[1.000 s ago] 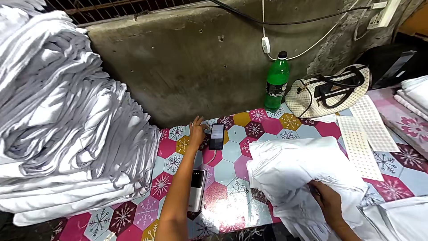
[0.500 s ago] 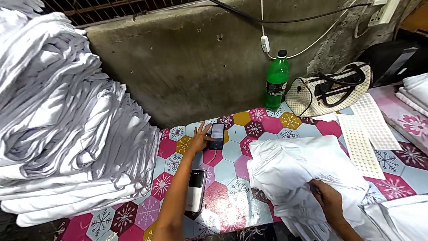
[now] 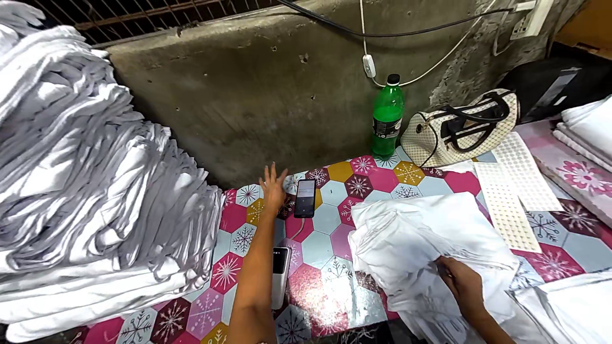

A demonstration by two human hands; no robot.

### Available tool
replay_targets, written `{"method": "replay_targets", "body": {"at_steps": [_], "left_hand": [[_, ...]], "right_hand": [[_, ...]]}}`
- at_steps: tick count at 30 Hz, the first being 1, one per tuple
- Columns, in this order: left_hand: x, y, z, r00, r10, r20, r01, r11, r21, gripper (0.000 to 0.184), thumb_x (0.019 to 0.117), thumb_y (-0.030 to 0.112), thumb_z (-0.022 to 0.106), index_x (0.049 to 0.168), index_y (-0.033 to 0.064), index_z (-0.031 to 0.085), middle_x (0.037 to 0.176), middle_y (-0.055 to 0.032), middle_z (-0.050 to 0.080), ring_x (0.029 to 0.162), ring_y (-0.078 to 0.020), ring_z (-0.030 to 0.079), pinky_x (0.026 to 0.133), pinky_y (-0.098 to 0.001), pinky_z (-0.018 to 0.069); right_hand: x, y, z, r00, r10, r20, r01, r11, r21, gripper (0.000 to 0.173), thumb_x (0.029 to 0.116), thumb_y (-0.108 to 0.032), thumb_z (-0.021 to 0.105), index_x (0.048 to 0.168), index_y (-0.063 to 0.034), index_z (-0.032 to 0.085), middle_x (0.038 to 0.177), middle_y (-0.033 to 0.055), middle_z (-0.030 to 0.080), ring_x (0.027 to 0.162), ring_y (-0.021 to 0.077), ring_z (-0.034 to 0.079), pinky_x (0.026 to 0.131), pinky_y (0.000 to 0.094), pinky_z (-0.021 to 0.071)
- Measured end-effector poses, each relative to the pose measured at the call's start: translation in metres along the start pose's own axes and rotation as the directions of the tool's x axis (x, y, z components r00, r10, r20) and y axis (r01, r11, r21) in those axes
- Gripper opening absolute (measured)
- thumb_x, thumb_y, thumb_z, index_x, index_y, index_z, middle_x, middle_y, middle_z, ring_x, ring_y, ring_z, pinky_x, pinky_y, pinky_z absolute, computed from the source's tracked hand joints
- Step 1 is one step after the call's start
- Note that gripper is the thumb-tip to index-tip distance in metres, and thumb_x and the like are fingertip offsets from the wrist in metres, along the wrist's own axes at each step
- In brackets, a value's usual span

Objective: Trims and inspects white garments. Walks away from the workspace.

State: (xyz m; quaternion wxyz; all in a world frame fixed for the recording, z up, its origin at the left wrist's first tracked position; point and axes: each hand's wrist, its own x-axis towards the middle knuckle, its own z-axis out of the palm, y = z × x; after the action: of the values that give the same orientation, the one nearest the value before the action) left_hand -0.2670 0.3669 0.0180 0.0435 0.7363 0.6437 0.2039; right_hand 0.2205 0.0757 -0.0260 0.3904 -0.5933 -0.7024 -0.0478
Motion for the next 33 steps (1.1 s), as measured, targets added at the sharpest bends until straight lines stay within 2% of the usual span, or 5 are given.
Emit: {"method": "replay_targets", "body": {"at_steps": [12,17,23,28,33], "left_hand": [[-0.047,0.065,-0.044,0.986,-0.164,-0.030,0.159,0.981,-0.115,0.048,0.0938,0.005,0.062,0.142,0.0050,0.061,0.167,-0.0307,0.013,0.153,-0.0556,0.005,0.113,-0.0807,0.0069],[-0.138,0.149,-0.069,0.970,0.076,0.232,0.029,0.908,-0.418,0.036,0.1006,0.009,0.056,0.133,-0.0038,0.064,0.151,-0.0286,0.048,0.142,-0.0424,0.045,0.118,-0.0542,0.0353],[-0.254,0.205,-0.081,0.488,0.600,0.633,-0.090,0.757,-0.648,0.048,0.1006,0.017,0.063,0.146,0.0035,0.056,0.139,-0.0189,0.063,0.127,-0.0314,0.062,0.111,-0.0509,0.0451],[-0.313,0.206,-0.099,0.796,0.302,0.524,-0.008,0.872,-0.490,0.039,0.1010,0.017,0.062,0.136,0.0008,0.064,0.136,-0.0184,0.065,0.128,-0.0334,0.062,0.111,-0.0545,0.0452],[-0.341,0.265,-0.071,0.867,0.258,0.427,0.128,0.713,-0.690,0.022,0.1001,0.012,0.061,0.111,-0.0008,0.075,0.107,-0.0119,0.075,0.099,-0.0173,0.072,0.095,-0.0376,0.0573]], "right_hand": [[0.002,-0.005,-0.004,1.000,0.002,-0.003,-0.002,1.000,0.012,0.035,0.0949,-0.021,0.049,0.092,0.0027,0.074,0.077,0.0161,0.072,0.066,0.0312,0.071,0.060,0.0447,0.0561],[0.003,-0.006,-0.005,1.000,0.024,0.016,-0.025,0.997,0.070,0.029,0.0929,-0.017,0.054,0.096,0.0026,0.075,0.081,0.0169,0.073,0.069,0.0340,0.072,0.062,0.0499,0.0571],[0.006,-0.010,-0.018,0.997,-0.006,0.080,-0.003,0.994,0.112,0.026,0.0959,-0.011,0.055,0.107,0.0021,0.075,0.093,0.0186,0.076,0.081,0.0353,0.075,0.072,0.0533,0.0592],[-0.006,-0.033,-0.060,0.942,0.267,0.204,-0.305,0.934,0.186,0.028,0.0999,-0.004,0.052,0.117,0.0046,0.072,0.107,0.0223,0.073,0.096,0.0357,0.073,0.086,0.0527,0.0580],[-0.028,-0.074,-0.073,0.973,0.126,0.194,-0.161,0.971,0.177,0.024,0.0851,-0.002,0.068,0.105,-0.0063,0.080,0.085,0.0176,0.070,0.069,0.0331,0.069,0.061,0.0531,0.0566]]}}
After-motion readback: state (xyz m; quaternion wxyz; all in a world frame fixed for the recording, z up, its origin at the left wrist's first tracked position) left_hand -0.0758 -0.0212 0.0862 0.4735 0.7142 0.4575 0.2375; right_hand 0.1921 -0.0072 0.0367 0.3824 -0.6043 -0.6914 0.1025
